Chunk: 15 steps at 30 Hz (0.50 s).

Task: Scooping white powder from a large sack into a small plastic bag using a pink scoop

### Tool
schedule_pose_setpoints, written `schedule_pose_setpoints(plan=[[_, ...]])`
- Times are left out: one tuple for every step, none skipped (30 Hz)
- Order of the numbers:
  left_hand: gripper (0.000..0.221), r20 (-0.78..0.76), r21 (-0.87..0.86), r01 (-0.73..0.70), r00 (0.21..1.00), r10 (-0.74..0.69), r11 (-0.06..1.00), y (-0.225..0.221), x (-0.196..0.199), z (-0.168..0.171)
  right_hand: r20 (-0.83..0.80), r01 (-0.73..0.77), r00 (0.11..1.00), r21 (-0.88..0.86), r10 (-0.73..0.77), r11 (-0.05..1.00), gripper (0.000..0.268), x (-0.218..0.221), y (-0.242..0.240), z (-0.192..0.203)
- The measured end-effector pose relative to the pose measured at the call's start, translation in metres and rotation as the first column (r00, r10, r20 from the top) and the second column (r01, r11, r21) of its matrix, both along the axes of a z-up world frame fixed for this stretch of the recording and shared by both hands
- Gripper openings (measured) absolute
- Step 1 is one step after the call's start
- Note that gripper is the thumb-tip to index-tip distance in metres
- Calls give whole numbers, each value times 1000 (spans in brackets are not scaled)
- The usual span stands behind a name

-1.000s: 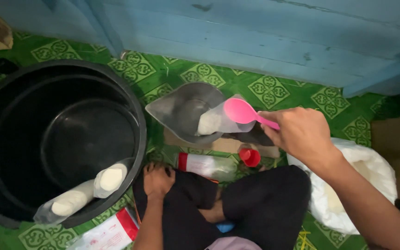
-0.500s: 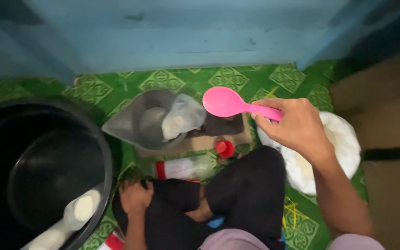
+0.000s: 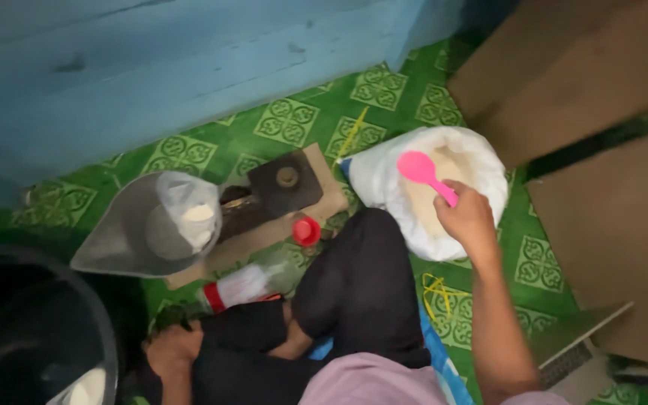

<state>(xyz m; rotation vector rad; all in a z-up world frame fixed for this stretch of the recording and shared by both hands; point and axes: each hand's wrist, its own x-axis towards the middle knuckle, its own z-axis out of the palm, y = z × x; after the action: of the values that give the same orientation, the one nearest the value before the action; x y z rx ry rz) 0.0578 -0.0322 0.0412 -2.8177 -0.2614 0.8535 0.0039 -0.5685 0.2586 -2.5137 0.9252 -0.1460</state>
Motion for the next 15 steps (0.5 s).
schedule_pose_setpoints(plan=[[68,-100,-5,-24,995,23,1000,-2,5,4,-73,21,997,-11,-22,1000,46,-10,-13,-18],[71,-200,-5,-50,979,48,999,-4,8,9,-148,40,988,-22,-43,999,53,-20,-26,-37],[71,-198,-5,-35,980,34,999,-7,9,10,-146,55,988,-21,-57,998,53,-26,-28,-37],[71,-181,0,-47,982,46,999,-9,10,11,-255,90,962,-39,-97,995,52,-30,-31,-38],[71,-163,3,-59,985,58,998,-10,10,12,-361,125,922,-59,-138,990,51,-34,-33,-39],[71,-163,5,-50,985,50,999,-12,12,17,-360,134,921,-58,-145,989,51,-37,-38,-46],[72,-189,-4,-90,978,88,996,-14,14,21,-403,157,898,-80,-176,984,50,-40,-43,-54],[73,-213,-13,-130,969,124,991,-18,18,25,-442,180,872,-105,-209,978,49,-42,-50,-61],[73,-210,-14,-120,971,114,993,-20,22,23,-440,190,871,-105,-217,976,49,-43,-52,-66],[70,-258,34,-113,959,118,993,-21,24,19,-432,172,878,-121,-208,978,48,-44,-54,-72],[68,-305,83,-104,944,124,991,-21,26,16,-424,154,884,-137,-198,979,48,-45,-56,-78],[68,-305,83,-96,945,117,992,-21,30,10,-425,162,882,-137,-205,977,48,-40,-58,-88],[75,-374,124,-98,917,138,987,-20,35,3,-482,172,853,-107,-202,979,41,-35,-59,-97],[82,-438,163,-97,885,160,982,-20,40,-4,-535,185,821,-79,-198,980,34,-29,-62,-106],[82,-438,161,-89,886,152,983,-11,32,-20,-535,193,819,-81,-206,978,34,-27,-63,-117]])
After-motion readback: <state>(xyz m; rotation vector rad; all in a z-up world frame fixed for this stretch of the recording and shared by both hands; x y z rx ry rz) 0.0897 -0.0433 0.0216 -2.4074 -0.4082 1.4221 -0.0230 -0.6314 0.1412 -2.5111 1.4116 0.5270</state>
